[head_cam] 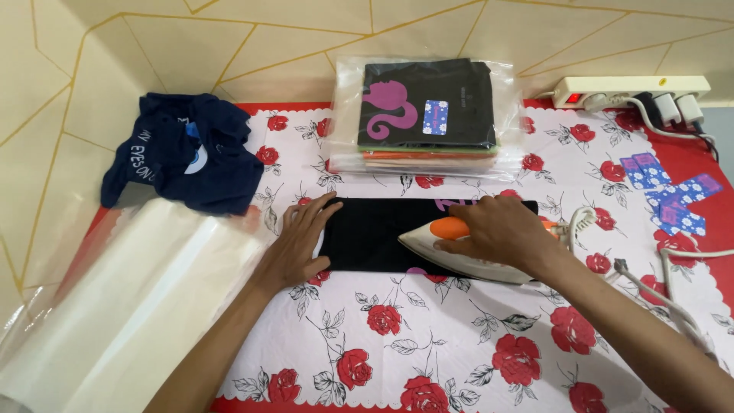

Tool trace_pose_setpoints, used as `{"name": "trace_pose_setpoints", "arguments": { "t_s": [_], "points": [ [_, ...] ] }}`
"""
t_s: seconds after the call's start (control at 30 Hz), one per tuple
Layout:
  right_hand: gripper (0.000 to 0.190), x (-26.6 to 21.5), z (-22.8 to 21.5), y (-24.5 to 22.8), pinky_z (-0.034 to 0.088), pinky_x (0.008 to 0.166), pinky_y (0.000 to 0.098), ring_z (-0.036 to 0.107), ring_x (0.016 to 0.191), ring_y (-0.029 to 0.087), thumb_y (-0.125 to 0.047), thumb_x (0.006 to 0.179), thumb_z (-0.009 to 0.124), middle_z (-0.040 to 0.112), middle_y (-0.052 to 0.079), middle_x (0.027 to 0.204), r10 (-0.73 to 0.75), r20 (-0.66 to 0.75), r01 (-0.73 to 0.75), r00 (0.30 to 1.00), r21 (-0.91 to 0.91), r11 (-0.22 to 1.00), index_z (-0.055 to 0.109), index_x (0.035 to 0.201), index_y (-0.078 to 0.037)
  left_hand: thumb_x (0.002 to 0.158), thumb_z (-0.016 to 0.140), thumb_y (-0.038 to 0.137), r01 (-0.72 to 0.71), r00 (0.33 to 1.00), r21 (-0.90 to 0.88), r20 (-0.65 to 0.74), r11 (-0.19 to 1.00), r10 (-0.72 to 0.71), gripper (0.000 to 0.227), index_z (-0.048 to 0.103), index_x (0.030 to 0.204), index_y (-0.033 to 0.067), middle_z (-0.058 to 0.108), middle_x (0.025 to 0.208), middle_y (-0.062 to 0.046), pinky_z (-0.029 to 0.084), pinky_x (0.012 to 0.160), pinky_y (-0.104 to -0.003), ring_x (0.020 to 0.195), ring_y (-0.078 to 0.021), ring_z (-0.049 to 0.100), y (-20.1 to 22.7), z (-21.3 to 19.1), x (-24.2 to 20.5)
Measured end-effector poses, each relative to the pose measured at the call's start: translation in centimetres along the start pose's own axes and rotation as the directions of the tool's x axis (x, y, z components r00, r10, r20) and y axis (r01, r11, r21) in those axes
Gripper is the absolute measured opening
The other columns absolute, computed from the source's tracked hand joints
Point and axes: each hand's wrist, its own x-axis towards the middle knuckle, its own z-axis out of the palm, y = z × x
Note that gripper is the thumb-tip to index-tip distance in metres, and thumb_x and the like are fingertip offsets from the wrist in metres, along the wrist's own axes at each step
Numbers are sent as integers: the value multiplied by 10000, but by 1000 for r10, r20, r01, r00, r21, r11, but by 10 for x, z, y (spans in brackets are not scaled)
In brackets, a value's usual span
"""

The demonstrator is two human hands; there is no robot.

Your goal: Ironing a black t-shirt on an ironing board and folding it neatly for storage or display.

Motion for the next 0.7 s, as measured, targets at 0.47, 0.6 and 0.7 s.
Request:
{"name": "trace_pose_setpoints", "arguments": {
  "t_s": [0.47, 0.6, 0.7],
  "points": [
    [560, -2, -16, -27, 594, 897, 433, 775, 860, 347, -695, 827, 683, 794, 114, 906, -121, 71, 116, 990, 71, 991, 763, 1138, -236, 833, 543, 252, 18, 1000, 9, 4, 1000, -18, 796, 330, 1595, 169, 306, 1626, -147, 165, 1153, -566, 1488, -323, 287, -1, -1, 0],
    [560, 0, -18, -29, 598, 867, 427, 778, 821, 338, -660, 852, 692, 792, 121, 896, -119, 29, 117, 992, 78, 990, 765, 1156, -195, 879, 597, 347, 38, 999, 39, 23, 998, -39, 784, 326, 1595, 176, 306, 1624, -152, 162, 1161, -582, 1486, -332, 284, 7, -2, 3],
    [548, 3, -19, -27, 596, 898, 450, 778, 842, 345, -665, 843, 693, 798, 108, 915, -164, 84, 155, 983, 103, 983, 759, 1171, -232, 892, 619, 363, 30, 999, 39, 26, 999, -31, 769, 347, 1583, 161, 300, 1622, -168, 150, 1161, -589, 1478, -347, 285, 7, -3, 3]
  ]
}}
